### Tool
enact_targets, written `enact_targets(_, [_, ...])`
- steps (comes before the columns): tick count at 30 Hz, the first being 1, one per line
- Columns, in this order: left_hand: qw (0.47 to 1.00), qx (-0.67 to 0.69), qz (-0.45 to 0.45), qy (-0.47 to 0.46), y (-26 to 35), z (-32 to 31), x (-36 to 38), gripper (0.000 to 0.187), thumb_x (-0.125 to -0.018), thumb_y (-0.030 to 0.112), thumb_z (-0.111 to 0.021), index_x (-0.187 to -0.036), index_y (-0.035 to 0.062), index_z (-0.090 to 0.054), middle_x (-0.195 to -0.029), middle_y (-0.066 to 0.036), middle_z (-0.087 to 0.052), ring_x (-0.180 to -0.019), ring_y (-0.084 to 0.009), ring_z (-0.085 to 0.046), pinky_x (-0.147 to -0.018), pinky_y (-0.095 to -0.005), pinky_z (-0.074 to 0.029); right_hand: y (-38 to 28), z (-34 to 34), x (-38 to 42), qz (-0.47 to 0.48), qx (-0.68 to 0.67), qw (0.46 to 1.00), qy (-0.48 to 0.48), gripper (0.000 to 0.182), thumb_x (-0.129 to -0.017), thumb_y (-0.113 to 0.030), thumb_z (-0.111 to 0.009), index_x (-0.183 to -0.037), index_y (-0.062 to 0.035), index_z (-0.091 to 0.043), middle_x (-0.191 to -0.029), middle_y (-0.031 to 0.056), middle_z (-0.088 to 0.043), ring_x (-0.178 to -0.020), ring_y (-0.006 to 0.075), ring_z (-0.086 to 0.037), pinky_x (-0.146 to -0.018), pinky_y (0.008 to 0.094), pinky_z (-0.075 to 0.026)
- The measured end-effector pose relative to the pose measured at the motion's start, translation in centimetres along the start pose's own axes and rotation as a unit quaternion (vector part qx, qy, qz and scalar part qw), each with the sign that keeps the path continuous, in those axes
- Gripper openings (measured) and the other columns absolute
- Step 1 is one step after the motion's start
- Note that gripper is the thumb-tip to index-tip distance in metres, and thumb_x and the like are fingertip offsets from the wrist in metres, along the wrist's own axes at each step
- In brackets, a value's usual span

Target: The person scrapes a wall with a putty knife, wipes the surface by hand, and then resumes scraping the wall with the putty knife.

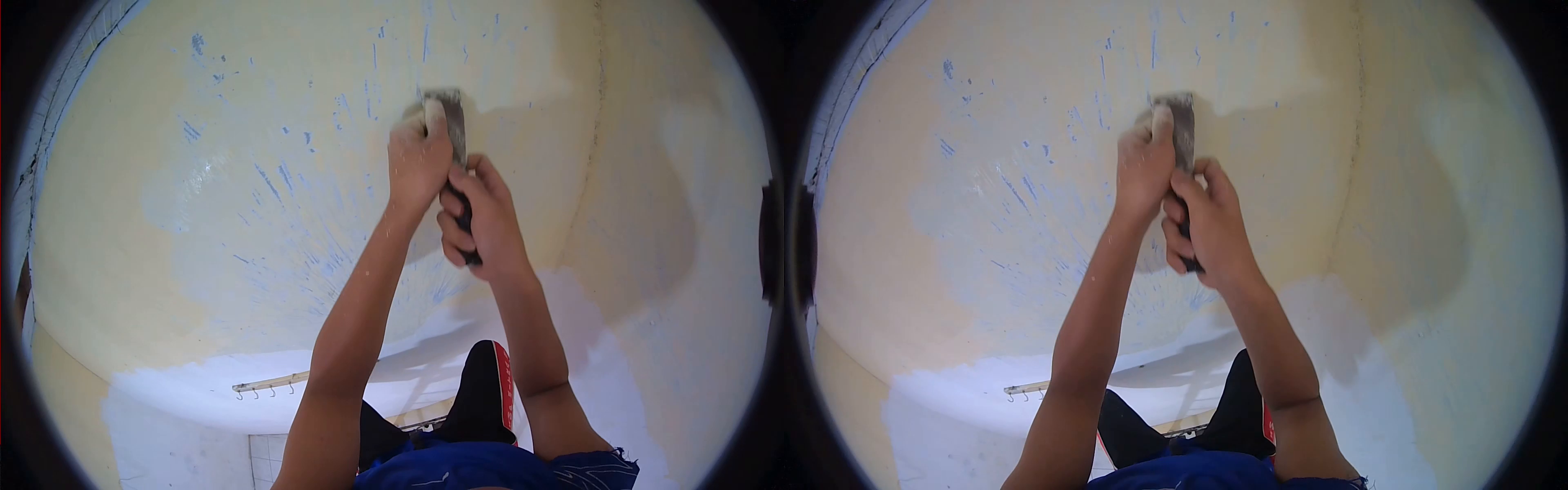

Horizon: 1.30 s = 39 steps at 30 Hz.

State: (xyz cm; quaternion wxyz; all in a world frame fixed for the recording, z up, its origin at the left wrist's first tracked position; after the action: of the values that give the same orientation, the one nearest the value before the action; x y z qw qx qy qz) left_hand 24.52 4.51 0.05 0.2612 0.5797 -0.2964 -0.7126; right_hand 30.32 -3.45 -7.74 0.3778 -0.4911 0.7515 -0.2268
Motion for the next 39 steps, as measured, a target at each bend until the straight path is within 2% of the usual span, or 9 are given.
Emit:
enact_targets(4, [0.998, 0.032, -0.052, 0.005, -1.2, -0.3, 1.2, 0.052, -0.103, 0.03, -0.047, -0.065, -0.0048, -0.052, -0.055, -0.011, -0.049, -0.053, -0.0182, -0.045, -0.055, -0.0388, -0.042, 1.2, 0.6, 0.8, -0.009, 0.002, 1.0, -0.012, 0.017, -0.101, -0.019, -0.051, -0.097, -0.0121, -0.037, -0.065, 0.0006, -0.043, -0.036, 0.0071, -0.034, -0.026, 0.0273, -0.028])
enact_targets(11, [0.998, 0.048, 0.01, -0.029, 0.0, -1.3, -0.7, 0.05, -0.102, 0.027, -0.048, -0.065, -0.0069, -0.052, -0.057, -0.011, -0.05, -0.054, -0.0177, -0.046, -0.056, -0.0397, -0.042, -1.2, -0.2, -0.8, 0.021, -0.009, 0.999, -0.031, 0.015, -0.102, -0.018, -0.051, -0.097, -0.0123, -0.037, -0.065, 0.0004, -0.042, -0.035, 0.0074, -0.033, -0.025, 0.0272, -0.029])
enact_targets(14, [0.999, 0.011, -0.041, 0.006, -0.5, -0.3, 0.6, 0.05, -0.102, 0.027, -0.048, -0.065, -0.0063, -0.052, -0.063, -0.012, -0.053, -0.057, -0.0162, -0.047, -0.056, -0.0387, -0.042, 0.6, 0.6, 0.2, 0.01, -0.009, 1.0, -0.004, 0.015, -0.102, -0.018, -0.05, -0.097, -0.0126, -0.037, -0.065, 0.0003, -0.042, -0.035, 0.0076, -0.033, -0.025, 0.0272, -0.029])
enact_targets(16, [0.999, 0.019, 0.017, -0.023, -2.4, -0.5, 1.9, 0.049, -0.102, 0.027, -0.049, -0.067, -0.007, -0.053, -0.068, -0.014, -0.056, -0.059, -0.0184, -0.048, -0.057, -0.0395, -0.042, 2.1, 1.0, 0.9, -0.022, -0.018, 1.0, -0.01, 0.015, -0.102, -0.019, -0.05, -0.097, -0.013, -0.037, -0.065, 0.0002, -0.042, -0.035, 0.0078, -0.033, -0.025, 0.0274, -0.029])
enact_targets(19, [0.999, 0.006, -0.032, -0.015, -1.4, -0.6, 0.8, 0.049, -0.103, 0.027, -0.048, -0.068, -0.0075, -0.053, -0.068, -0.016, -0.056, -0.058, -0.0206, -0.049, -0.058, -0.0405, -0.042, 1.3, 1.0, 0.6, -0.024, -0.024, 0.999, -0.004, 0.015, -0.103, -0.02, -0.05, -0.097, -0.0136, -0.037, -0.064, -0.0001, -0.042, -0.035, 0.0076, -0.033, -0.025, 0.0272, -0.028])
enact_targets(23, [0.999, 0.012, 0.031, -0.036, -1.0, -1.3, -0.3, 0.05, -0.103, 0.028, -0.048, -0.067, -0.008, -0.051, -0.068, -0.017, -0.056, -0.058, -0.0222, -0.049, -0.058, -0.0411, -0.042, 0.0, 0.5, -0.6, 0.009, -0.03, 0.999, -0.022, 0.015, -0.103, -0.02, -0.05, -0.098, -0.0141, -0.037, -0.064, -0.0003, -0.042, -0.035, 0.0072, -0.033, -0.025, 0.0268, -0.028])
enact_targets(25, [0.999, 0.034, -0.013, -0.019, -0.8, -1.0, -0.1, 0.051, -0.103, 0.028, -0.048, -0.066, -0.0074, -0.051, -0.066, -0.017, -0.056, -0.058, -0.0209, -0.049, -0.057, -0.0406, -0.042, 0.2, 0.5, -0.4, 0.008, -0.019, 1.0, -0.017, 0.014, -0.103, -0.02, -0.05, -0.097, -0.0141, -0.038, -0.064, -0.0003, -0.042, -0.035, 0.0067, -0.033, -0.025, 0.0267, -0.029])
enact_targets(28, [0.999, -0.042, 0.026, -0.02, -2.8, -0.2, 2.1, 0.051, -0.103, 0.029, -0.048, -0.068, -0.0076, -0.051, -0.065, -0.018, -0.055, -0.058, -0.0218, -0.05, -0.058, -0.0407, -0.043, 2.4, 1.4, 1.2, -0.023, -0.002, 1.0, 0.007, 0.015, -0.103, -0.02, -0.051, -0.097, -0.0137, -0.039, -0.064, -0.0002, -0.042, -0.035, 0.0063, -0.033, -0.025, 0.0265, -0.028])
enact_targets(39, [1.0, 0.016, -0.021, 0.001, -2.0, -0.5, 1.5, 0.049, -0.103, 0.028, -0.049, -0.069, -0.0072, -0.054, -0.06, -0.016, -0.052, -0.056, -0.0224, -0.047, -0.057, -0.041, -0.042, 1.9, 1.4, 0.7, -0.002, -0.011, 1.0, 0.01, 0.014, -0.103, -0.021, -0.051, -0.1, -0.0141, -0.039, -0.064, 0.0, -0.041, -0.035, 0.0063, -0.032, -0.025, 0.0262, -0.027])
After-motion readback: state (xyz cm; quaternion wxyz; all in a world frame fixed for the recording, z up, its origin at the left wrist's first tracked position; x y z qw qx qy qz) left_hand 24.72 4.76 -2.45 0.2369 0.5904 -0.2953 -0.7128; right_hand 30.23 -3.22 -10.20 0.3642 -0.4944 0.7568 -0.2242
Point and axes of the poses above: each hand's wrist, its own x-axis away from the middle knuckle, its own z-axis out of the back of the hand, y = z × x, the point moved 10 cm from there along -x, towards the middle knuckle
